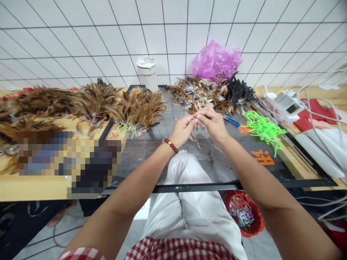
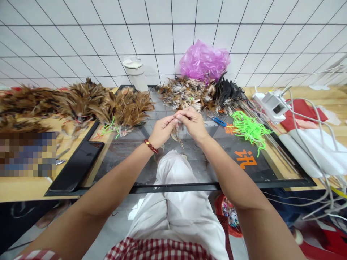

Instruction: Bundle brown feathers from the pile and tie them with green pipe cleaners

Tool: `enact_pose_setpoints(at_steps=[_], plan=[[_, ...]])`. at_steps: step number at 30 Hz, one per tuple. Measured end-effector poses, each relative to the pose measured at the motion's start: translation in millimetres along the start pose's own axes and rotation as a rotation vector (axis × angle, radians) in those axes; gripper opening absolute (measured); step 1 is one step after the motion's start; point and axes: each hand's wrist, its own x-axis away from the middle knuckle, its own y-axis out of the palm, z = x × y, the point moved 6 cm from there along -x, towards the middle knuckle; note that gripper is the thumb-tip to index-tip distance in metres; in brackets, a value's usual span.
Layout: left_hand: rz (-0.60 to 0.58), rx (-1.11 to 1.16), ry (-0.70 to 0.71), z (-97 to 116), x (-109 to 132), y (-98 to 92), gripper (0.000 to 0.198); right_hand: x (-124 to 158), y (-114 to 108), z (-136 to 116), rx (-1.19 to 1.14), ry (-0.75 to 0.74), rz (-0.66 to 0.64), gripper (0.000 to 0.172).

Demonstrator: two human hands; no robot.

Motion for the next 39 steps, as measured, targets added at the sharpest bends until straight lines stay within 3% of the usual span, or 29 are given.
enact_pose_setpoints(at_steps=[3,6,10,12,15,19,24,28,32,39], plan=[[0.007,-0.017,0.014,-3.3,-1.6,-3.5,0.025,-0.9,3.9,5.5,-0.052,0.027,-0.045,0.021],[0.11,-0.052,0.073,-4.9,-5.6,-16.6,0.02,-1.8,7.7,18.7,-0.043,0.081,-0.123,0.021],[0.365,0.099,0.072,-14.8,-11.3,-39.8,0.019,1.9,14.4,25.8,0.361,-0.065,-0.293,0.012],[0.458,0.219,0.035,-21.8,-13.4,-46.8,0.022,7.5,19.9,25.0,0.572,-0.155,-0.376,0.018],[0.535,0.353,-0.046,-31.5,-13.9,-50.7,0.026,14.2,23.0,22.5,0.816,-0.176,-0.383,0.02],[0.519,0.433,-0.1,-40.8,-12.4,-49.7,0.028,16.6,22.5,22.0,0.981,-0.085,-0.344,0.025],[0.514,0.474,-0.158,-52.8,-9.6,-49.7,0.031,14.7,19.4,26.3,1.13,0.027,-0.464,0.014],[0.534,0.499,-0.195,-57.6,-8.7,-50.0,0.033,11.5,10.2,19.8,1.283,0.014,-0.394,0.016],[0.525,0.469,-0.206,-59.4,-8.5,-49.0,0.032,11.8,10.4,18.1,1.254,-0.043,-0.296,0.027],[0.507,0.451,-0.216,-63.4,-7.5,-48.9,0.032,10.3,16.5,35.1,1.223,0.035,-0.367,0.02]])
